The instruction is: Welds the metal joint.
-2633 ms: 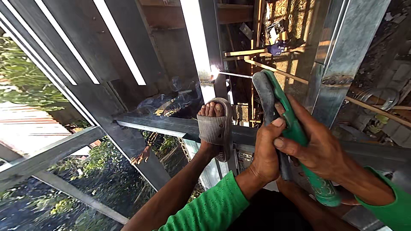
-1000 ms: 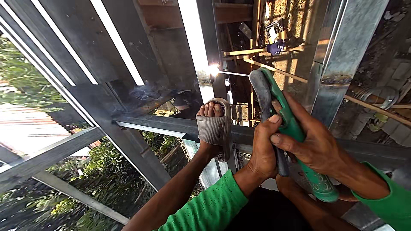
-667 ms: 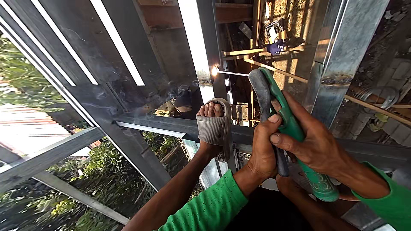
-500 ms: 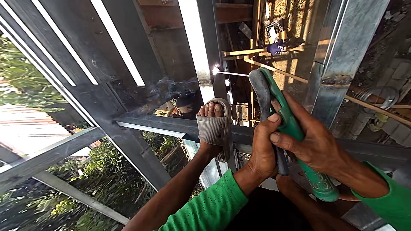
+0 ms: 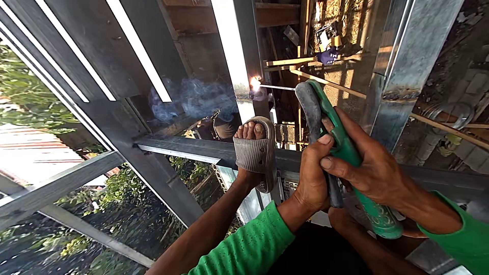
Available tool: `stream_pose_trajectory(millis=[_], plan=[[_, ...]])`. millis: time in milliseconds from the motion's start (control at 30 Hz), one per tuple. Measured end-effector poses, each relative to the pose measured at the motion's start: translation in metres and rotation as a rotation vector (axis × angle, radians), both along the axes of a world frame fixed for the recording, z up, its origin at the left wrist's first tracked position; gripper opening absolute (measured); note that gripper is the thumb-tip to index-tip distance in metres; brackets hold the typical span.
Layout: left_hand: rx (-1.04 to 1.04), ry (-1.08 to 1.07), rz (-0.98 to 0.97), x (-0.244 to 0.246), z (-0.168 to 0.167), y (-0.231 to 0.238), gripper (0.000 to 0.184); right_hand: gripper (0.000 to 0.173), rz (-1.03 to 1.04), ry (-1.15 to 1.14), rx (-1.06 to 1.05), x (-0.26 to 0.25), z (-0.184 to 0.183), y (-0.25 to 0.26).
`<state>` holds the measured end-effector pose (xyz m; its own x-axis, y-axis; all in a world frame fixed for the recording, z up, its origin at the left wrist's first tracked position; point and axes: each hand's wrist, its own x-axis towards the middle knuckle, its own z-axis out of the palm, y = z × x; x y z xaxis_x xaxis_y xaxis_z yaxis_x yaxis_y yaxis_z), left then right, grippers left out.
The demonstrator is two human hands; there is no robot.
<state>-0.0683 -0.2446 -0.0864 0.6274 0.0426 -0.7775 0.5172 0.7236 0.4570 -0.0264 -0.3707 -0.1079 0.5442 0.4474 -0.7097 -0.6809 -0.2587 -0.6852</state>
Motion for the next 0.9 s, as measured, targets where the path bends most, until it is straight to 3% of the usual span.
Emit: stream_pose_trajectory(millis=[900], plan=[[-0.033, 0.034, -0.01, 0.0037, -0.0043, 0.0027, 0.04, 0.101, 0.007, 0.023, 0.007, 0.0039, -0.0035, 0.0024]])
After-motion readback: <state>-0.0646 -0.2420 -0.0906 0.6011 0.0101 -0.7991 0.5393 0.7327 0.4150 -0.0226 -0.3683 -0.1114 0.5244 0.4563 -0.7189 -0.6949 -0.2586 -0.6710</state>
